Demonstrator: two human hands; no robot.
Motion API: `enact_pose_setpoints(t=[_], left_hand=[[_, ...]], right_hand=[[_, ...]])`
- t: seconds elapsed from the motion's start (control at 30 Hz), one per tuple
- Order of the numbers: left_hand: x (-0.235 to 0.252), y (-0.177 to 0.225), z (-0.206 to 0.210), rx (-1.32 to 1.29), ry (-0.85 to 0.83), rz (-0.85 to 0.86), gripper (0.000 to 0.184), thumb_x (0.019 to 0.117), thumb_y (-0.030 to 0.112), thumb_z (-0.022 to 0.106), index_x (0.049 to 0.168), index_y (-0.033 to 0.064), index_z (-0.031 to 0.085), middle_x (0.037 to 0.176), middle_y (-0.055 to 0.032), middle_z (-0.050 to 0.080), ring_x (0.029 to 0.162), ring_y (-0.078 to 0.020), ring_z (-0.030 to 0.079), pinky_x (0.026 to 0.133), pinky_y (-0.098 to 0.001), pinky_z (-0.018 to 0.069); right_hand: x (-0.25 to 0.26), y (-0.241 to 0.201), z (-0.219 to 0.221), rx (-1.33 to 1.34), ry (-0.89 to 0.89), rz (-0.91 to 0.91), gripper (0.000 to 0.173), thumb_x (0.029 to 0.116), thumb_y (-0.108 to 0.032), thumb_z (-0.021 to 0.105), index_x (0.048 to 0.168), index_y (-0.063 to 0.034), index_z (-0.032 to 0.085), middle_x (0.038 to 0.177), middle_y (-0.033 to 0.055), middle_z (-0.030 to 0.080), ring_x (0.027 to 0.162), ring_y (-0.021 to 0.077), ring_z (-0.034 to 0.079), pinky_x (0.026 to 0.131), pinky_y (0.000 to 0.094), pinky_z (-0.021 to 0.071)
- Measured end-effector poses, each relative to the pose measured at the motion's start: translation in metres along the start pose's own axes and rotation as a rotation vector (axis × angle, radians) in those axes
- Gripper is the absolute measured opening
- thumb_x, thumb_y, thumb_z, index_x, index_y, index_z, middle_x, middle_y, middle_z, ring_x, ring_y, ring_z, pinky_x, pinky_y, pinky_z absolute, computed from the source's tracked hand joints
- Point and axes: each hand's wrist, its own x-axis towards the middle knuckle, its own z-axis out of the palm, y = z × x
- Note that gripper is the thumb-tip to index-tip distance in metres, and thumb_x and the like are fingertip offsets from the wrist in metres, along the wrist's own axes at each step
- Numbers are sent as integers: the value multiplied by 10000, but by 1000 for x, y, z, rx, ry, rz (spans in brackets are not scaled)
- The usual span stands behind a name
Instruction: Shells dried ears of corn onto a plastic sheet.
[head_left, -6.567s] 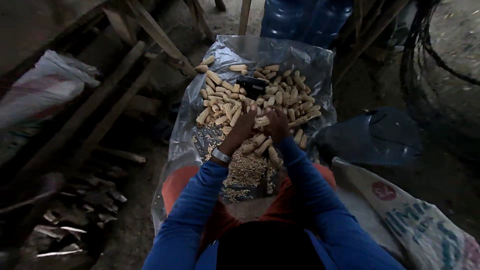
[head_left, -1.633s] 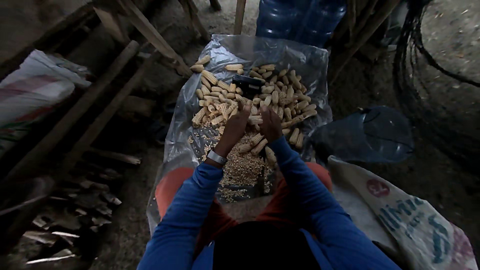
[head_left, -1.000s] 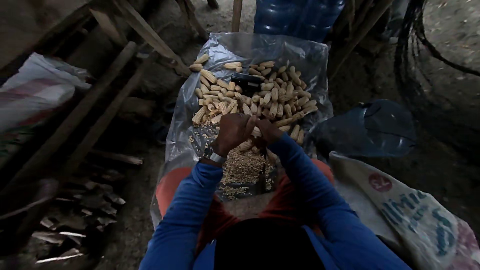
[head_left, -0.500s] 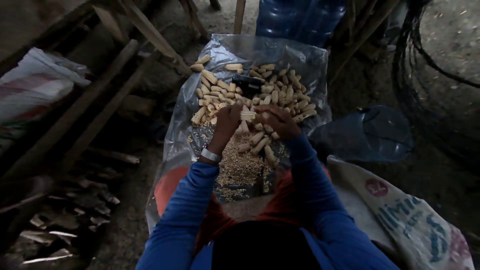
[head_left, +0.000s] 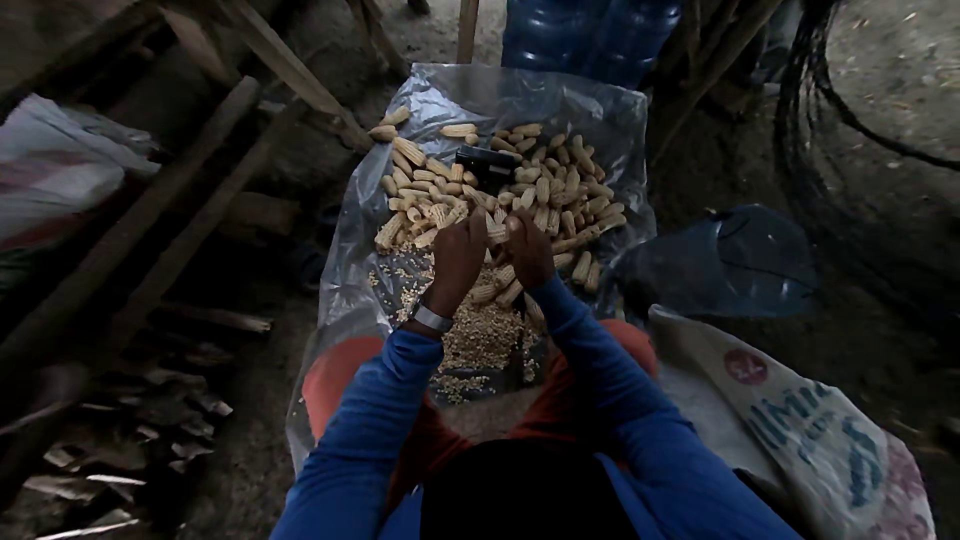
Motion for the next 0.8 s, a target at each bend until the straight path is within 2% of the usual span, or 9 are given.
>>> enact_pose_setpoints(t=[0.1,0.2,0.33,0.43,0.53,0.6,0.67,0.73,0.8], left_hand=[[0,-12,-1,160,76,384,528,1119,302,331,828,-29,622,627,-147,539,568,-305,581,548,-481,477],[3,-23,-3,94,106,562,499,1119,304,352,809,0,598,592,-87,477,507,-208,499,504,-365,439],[5,-23,-7,-89,-2,526,399,1105,285,417,884,0,590,697,-67,509,567,-118,485,546,-262,444],[5,-23,-8,-252,-70,470,346,1096,274,443,1026,-12,625,934,-73,598,758,-72,563,695,-233,505],[2,-24,-12,-383,-75,376,294,1090,312,477,1055,55,614,897,-28,598,635,-49,513,553,-190,447],[-1,-28,-13,-416,-85,368,267,1083,307,501,1099,66,614,894,-36,610,625,-76,529,537,-205,463],[-1,-27,-12,-440,-85,409,228,1076,271,517,1120,63,596,912,-36,613,635,-75,526,541,-198,456],[1,-26,-11,-459,-81,445,181,1061,230,550,1129,67,585,949,-32,620,667,-66,534,565,-188,461],[5,-22,-9,-456,-73,470,165,1036,180,582,1151,61,577,1003,-27,627,743,-53,566,634,-186,488]], right_hand=[[2,-9,-6,474,-96,260,360,1108,-303,316,1092,-44,564,745,1,575,515,87,547,489,288,538],[1,-16,-12,674,-187,298,285,1103,-260,354,1027,-103,579,730,-38,579,498,53,521,453,238,507],[7,-18,-29,700,-295,343,246,1100,-219,380,1031,-111,591,707,-55,563,468,22,444,450,204,470],[12,-12,-50,358,-334,158,277,1079,-132,437,1198,3,647,969,37,665,597,43,563,546,235,536],[14,-8,-65,234,-347,26,300,1034,-76,499,1270,7,663,1213,113,660,715,90,637,626,288,588],[14,-8,-71,243,-328,-26,308,1029,-88,518,1284,12,658,1297,139,635,801,126,675,653,309,608],[13,-8,-71,306,-274,-50,306,1053,-123,479,1244,24,667,1215,100,676,755,101,670,632,302,609],[12,-9,-68,350,-201,-34,305,1068,-173,457,1144,22,679,912,8,703,682,59,641,650,287,599],[12,-10,-65,323,-152,-48,295,1065,-170,468,1110,33,677,812,-7,661,673,58,631,679,299,602]])
